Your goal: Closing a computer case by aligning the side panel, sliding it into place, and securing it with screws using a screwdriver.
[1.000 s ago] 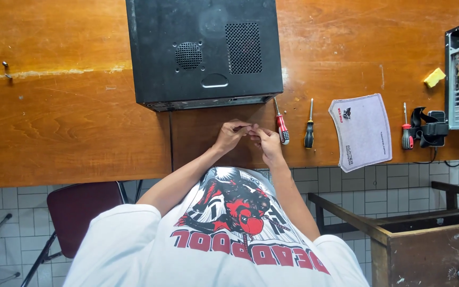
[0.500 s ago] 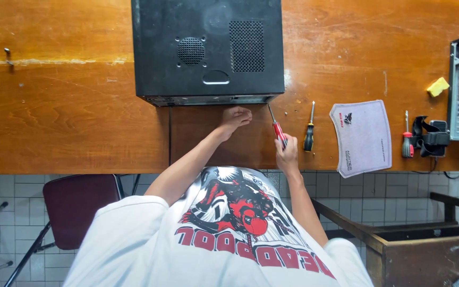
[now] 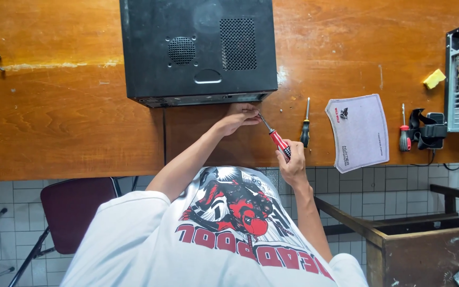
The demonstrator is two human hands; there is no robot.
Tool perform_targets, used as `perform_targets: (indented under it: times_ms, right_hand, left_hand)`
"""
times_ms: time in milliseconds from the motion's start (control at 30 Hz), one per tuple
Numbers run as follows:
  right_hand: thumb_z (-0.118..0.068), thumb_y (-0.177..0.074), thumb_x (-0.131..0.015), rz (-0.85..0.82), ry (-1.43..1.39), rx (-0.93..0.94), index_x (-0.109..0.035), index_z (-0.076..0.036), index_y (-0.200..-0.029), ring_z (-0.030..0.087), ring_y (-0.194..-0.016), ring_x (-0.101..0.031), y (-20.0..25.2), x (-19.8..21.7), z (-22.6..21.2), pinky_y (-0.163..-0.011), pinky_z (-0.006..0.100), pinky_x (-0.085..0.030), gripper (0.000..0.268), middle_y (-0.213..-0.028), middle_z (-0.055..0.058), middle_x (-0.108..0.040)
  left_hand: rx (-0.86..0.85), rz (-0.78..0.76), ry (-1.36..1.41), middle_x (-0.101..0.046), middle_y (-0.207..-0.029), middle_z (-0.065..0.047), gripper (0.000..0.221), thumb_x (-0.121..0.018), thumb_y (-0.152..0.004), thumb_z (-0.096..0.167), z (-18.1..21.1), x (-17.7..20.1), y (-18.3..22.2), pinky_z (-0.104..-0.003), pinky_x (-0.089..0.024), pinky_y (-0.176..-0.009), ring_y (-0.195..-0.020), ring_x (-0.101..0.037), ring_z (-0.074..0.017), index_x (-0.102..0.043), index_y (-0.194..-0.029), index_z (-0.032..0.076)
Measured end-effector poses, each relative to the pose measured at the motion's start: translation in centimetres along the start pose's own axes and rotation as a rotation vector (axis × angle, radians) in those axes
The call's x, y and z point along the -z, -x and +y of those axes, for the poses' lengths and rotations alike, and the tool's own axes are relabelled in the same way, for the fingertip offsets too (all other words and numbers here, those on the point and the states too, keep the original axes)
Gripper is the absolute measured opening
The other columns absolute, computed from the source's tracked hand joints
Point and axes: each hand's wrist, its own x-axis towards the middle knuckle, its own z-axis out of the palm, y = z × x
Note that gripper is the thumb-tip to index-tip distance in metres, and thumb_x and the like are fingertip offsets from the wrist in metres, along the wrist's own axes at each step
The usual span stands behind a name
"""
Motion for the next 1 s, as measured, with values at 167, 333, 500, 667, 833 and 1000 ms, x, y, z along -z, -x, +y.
perform_targets:
  times_ms: [167,333,500,667,833,1000]
  right_hand:
    - [-0.024,-0.096,-0.071,0.063,-0.005,0.019,-0.063,-0.007,-0.132,0.037,-0.097,-0.061,-0.3,1.0,-2.3,-0.081,0.044,-0.049,0.041,-0.111,0.015,-0.054]
    - [-0.029,-0.097,-0.071,0.130,-0.035,0.000,-0.063,-0.006,-0.131,0.034,-0.091,-0.061,-0.3,-0.8,-2.5,-0.074,0.042,-0.048,0.042,-0.109,0.014,-0.054]
    - [-0.036,-0.099,-0.067,0.101,-0.242,-0.179,-0.061,-0.002,-0.128,0.021,-0.064,-0.065,-0.2,-2.3,-3.4,-0.053,0.031,-0.051,0.045,-0.086,0.015,-0.063]
    - [-0.036,-0.096,-0.071,0.157,-0.249,-0.168,-0.063,-0.005,-0.123,0.021,-0.057,-0.067,-1.0,-3.3,-3.1,-0.047,0.029,-0.051,0.042,-0.079,0.014,-0.064]
    - [-0.035,-0.096,-0.073,0.181,-0.239,-0.138,-0.064,-0.004,-0.122,0.022,-0.057,-0.064,-1.3,-3.3,-3.7,-0.046,0.030,-0.050,0.042,-0.078,0.016,-0.061]
    - [-0.038,-0.096,-0.071,0.180,-0.196,-0.169,-0.064,-0.004,-0.122,0.022,-0.062,-0.064,-1.6,-3.3,-4.4,-0.048,0.030,-0.050,0.043,-0.082,0.017,-0.063]
  left_hand:
    - [0.007,-0.007,-0.013,-0.076,-0.098,-0.018,0.029,-0.080,-0.090,0.013,0.4,-0.6,-0.5,-0.040,-0.064,-0.091,-0.090,-0.078,-0.0249,-0.069,-0.112,-0.003]
    - [0.017,0.021,0.039,-0.076,-0.095,-0.011,0.033,-0.082,-0.089,0.022,-0.8,-0.7,-2.5,-0.035,-0.064,-0.090,-0.089,-0.078,-0.0186,-0.070,-0.113,0.004]
    - [0.018,0.046,0.119,-0.076,-0.103,-0.009,0.039,-0.083,-0.089,0.038,-1.9,-1.8,-3.9,-0.038,-0.064,-0.092,-0.095,-0.075,-0.0181,-0.072,-0.115,0.009]
    - [0.039,0.132,0.156,-0.070,-0.100,-0.009,0.068,-0.069,-0.090,0.068,2.8,-4.2,-1.0,-0.040,-0.065,-0.089,-0.092,-0.072,-0.0197,-0.068,-0.116,0.005]
    - [0.046,0.169,0.142,-0.070,-0.095,-0.005,0.065,-0.065,-0.092,0.070,2.5,-4.0,-1.6,-0.036,-0.065,-0.085,-0.087,-0.072,-0.0166,-0.069,-0.111,0.007]
    - [0.054,0.195,0.139,-0.071,-0.098,-0.002,0.064,-0.066,-0.090,0.070,2.7,-4.3,-1.1,-0.030,-0.060,-0.081,-0.087,-0.071,-0.0142,-0.068,-0.111,0.010]
